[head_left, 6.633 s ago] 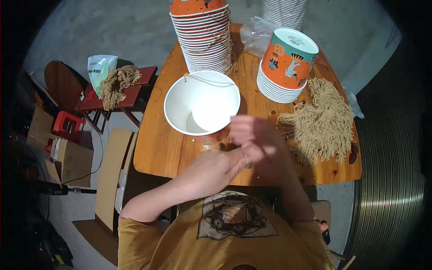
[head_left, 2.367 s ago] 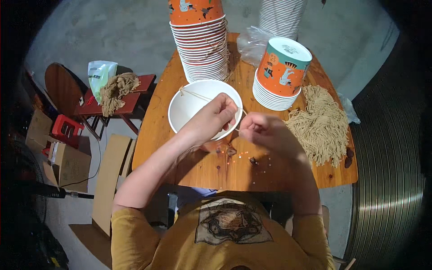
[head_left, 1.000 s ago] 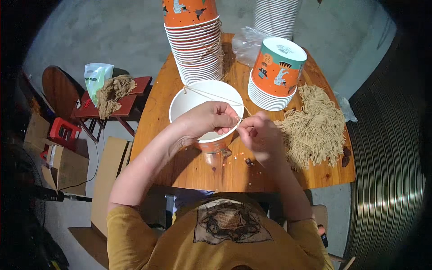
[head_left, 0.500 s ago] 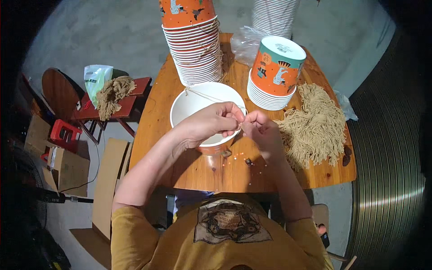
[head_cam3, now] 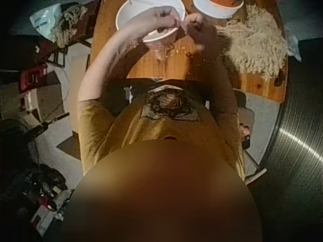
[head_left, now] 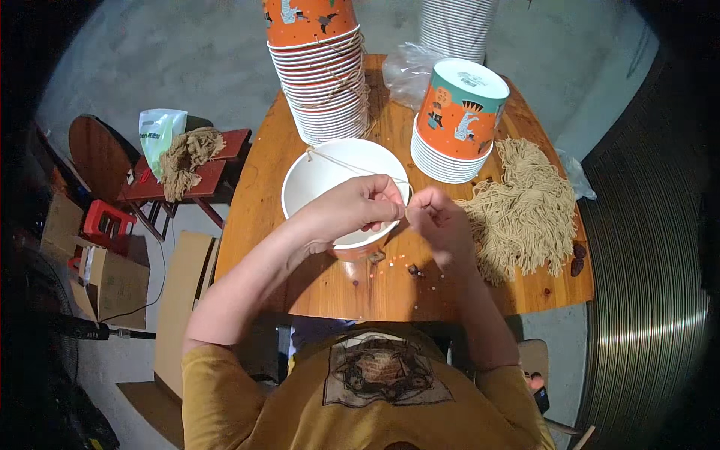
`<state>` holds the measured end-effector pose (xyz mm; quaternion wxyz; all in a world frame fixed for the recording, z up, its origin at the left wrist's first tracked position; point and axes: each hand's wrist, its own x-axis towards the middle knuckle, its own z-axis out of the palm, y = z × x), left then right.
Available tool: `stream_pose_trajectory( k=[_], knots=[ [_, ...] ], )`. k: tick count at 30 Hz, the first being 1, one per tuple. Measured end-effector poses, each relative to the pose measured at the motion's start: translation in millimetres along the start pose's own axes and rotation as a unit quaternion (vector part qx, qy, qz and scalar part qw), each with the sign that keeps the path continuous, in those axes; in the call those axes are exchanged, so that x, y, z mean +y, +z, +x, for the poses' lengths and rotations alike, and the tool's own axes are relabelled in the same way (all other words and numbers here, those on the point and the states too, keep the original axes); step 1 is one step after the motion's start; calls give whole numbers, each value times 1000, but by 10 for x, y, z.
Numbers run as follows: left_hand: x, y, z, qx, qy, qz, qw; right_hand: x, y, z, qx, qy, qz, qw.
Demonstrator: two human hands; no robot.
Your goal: Thread and tie string onto a paper tub.
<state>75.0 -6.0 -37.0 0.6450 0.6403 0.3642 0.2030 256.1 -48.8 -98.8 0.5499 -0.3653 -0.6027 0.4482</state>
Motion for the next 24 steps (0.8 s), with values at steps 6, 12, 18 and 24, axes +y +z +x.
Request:
stream_pose_trajectory(
  k=[6, 12, 18, 24],
  knots=[
    [-38, -37, 51, -20, -56, -163, 985, -10, 197, -77, 57, -112, -80, 989],
    [58, -29, -3, -16, -124, -242, 962, -114, 310, -153, 106, -118, -156, 975],
    [70, -13, -47, -1, -126, -198, 972, -148, 290, -174, 128, -269, -375, 878],
    [54, -10, -43, 8, -120, -198, 973, -161, 262, -170, 105, -286, -380, 873]
  ],
)
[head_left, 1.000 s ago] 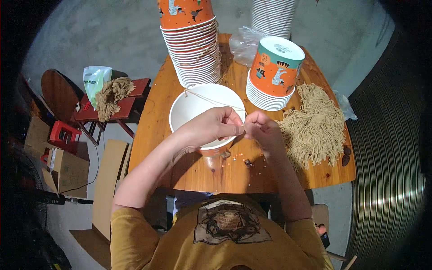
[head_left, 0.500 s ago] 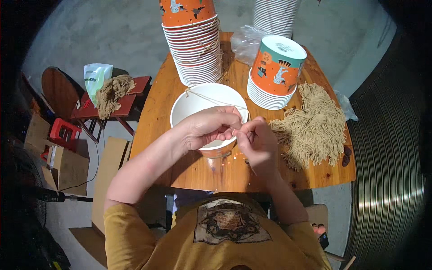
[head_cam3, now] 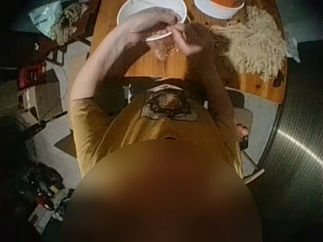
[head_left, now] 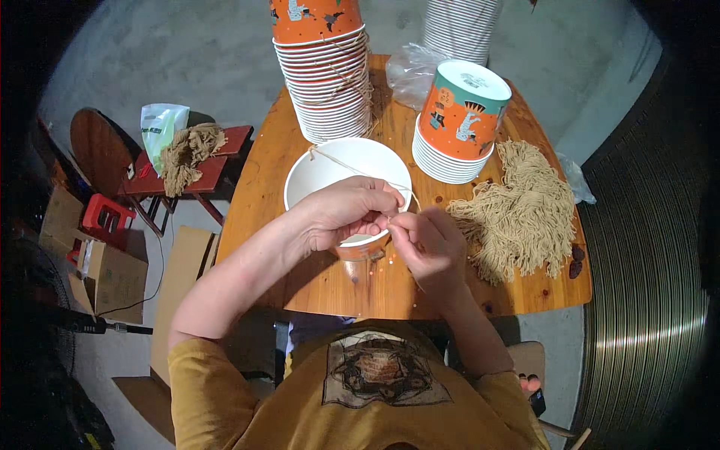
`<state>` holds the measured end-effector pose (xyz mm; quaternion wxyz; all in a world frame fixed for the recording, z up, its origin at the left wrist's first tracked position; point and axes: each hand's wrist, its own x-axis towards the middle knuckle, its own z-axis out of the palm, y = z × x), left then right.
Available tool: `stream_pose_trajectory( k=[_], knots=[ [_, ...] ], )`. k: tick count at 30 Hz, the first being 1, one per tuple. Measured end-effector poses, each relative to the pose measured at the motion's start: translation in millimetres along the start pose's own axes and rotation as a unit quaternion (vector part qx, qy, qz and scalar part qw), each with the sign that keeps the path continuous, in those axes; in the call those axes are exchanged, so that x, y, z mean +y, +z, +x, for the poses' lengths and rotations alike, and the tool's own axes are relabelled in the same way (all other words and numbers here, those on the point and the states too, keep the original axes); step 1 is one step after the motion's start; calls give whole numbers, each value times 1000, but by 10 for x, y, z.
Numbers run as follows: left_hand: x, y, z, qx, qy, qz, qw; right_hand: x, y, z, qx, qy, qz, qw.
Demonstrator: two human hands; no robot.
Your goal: Thread and tie string onto a paper tub.
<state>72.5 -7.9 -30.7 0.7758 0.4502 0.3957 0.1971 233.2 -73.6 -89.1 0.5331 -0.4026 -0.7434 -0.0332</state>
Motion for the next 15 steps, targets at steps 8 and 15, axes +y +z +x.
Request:
stream_pose_trajectory(
  k=[8, 15],
  knots=[
    [-2, -31, 16, 13, 11, -3, 1000, 178, 37, -46, -43, 148, 268, 951],
    [18, -45, -21, -17, 28, 63, 997, 179, -57, 25, -75, 194, 270, 940]
  ],
)
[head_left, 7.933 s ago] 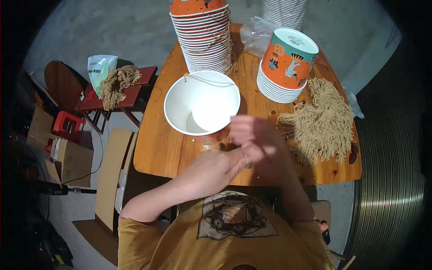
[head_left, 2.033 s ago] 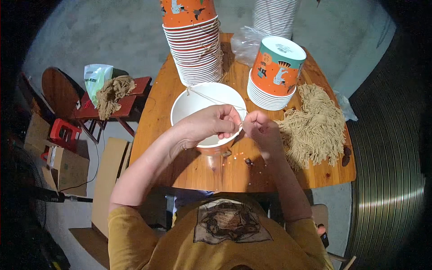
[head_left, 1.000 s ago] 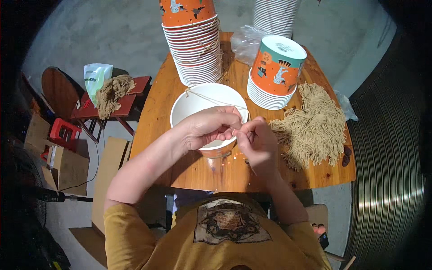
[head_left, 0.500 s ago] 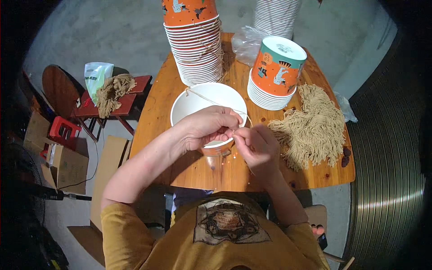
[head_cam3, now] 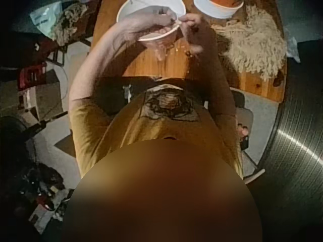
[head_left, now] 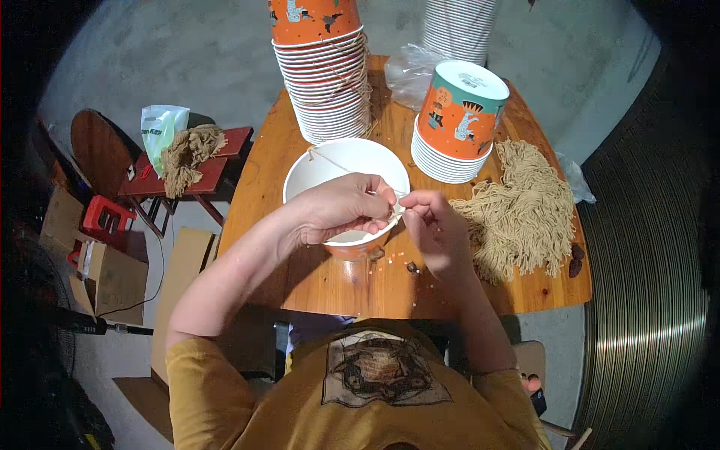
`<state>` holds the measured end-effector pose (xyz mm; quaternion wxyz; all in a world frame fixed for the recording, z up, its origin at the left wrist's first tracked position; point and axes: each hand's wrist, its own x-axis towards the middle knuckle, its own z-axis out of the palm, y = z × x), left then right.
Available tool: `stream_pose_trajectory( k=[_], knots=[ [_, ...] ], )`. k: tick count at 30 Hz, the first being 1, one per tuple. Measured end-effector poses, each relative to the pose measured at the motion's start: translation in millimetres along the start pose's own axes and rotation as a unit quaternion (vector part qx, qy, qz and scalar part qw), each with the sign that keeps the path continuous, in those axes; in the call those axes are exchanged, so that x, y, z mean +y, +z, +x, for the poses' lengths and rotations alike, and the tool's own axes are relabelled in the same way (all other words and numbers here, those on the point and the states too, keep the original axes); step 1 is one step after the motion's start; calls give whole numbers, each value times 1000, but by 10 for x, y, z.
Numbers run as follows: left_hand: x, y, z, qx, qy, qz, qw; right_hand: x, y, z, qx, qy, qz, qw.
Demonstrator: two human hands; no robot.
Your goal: Thread and tie string onto a paper tub.
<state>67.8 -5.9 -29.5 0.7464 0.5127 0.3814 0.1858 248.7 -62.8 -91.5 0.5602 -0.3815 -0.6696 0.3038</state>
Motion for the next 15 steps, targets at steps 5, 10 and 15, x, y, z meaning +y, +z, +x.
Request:
stream_pose_trajectory(
  k=[5, 10, 15],
  knots=[
    [-53, -22, -1, -11, 72, 88, 993, -31, -35, 23, -15, 0, -40, 999],
    [-90, 70, -74, 84, 235, 331, 910, -16, 11, 32, 0, -13, -50, 999],
    [-87, 149, -155, 96, 327, 452, 824, -115, 19, 58, -5, 20, -93, 995]
  ],
)
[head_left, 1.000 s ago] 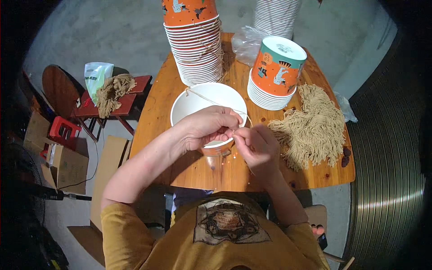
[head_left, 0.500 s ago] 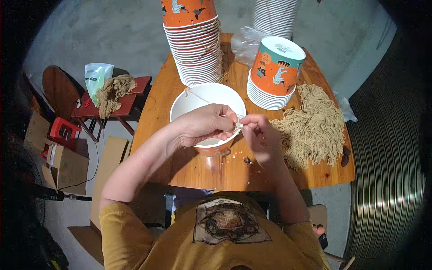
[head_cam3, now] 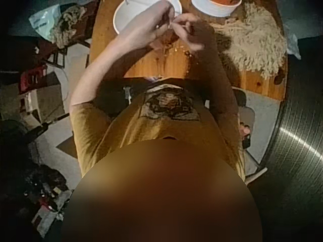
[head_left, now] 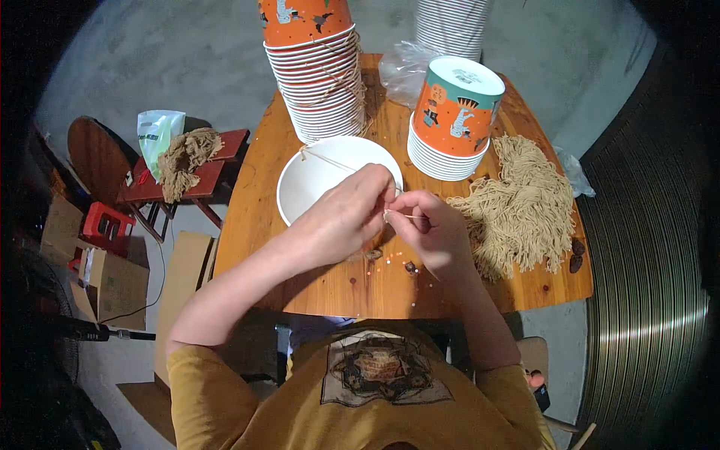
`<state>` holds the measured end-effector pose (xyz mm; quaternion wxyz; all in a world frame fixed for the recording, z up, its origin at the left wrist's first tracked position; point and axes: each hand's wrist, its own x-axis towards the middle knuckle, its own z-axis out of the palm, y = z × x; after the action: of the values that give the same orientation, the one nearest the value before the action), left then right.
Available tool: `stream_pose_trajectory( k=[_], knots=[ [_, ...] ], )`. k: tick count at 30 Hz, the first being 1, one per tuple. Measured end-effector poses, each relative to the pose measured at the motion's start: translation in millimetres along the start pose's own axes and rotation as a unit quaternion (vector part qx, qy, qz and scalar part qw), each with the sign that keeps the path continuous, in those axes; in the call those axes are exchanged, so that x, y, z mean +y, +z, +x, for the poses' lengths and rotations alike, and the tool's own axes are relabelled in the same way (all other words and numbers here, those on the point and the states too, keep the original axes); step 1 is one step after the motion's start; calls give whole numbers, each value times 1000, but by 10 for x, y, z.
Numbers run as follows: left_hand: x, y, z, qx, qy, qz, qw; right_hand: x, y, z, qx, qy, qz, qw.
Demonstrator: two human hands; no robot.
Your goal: Thread and tie string onto a paper tub.
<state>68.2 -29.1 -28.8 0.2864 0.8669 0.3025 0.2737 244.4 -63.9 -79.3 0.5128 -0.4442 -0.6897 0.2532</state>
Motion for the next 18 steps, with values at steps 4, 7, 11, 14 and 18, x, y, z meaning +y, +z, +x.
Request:
stream_pose_trajectory(
  k=[4, 7, 11, 14, 18],
  knots=[
    [56, 6, 32, 18, 88, 90, 992, -22, -20, 3, -6, 26, -17, 1000],
    [39, 14, -4, 28, 114, 125, 985, -64, -5, 14, -9, 40, -20, 999],
    [5, -4, -46, 41, 52, 33, 997, -69, 34, 19, -1, 23, -43, 999],
    [-80, -33, -111, 108, -3, 18, 994, 5, 77, 5, 6, 19, -24, 999],
    [113, -6, -180, 104, -89, 12, 991, -38, 64, 5, -8, 42, -12, 999]
  ],
)
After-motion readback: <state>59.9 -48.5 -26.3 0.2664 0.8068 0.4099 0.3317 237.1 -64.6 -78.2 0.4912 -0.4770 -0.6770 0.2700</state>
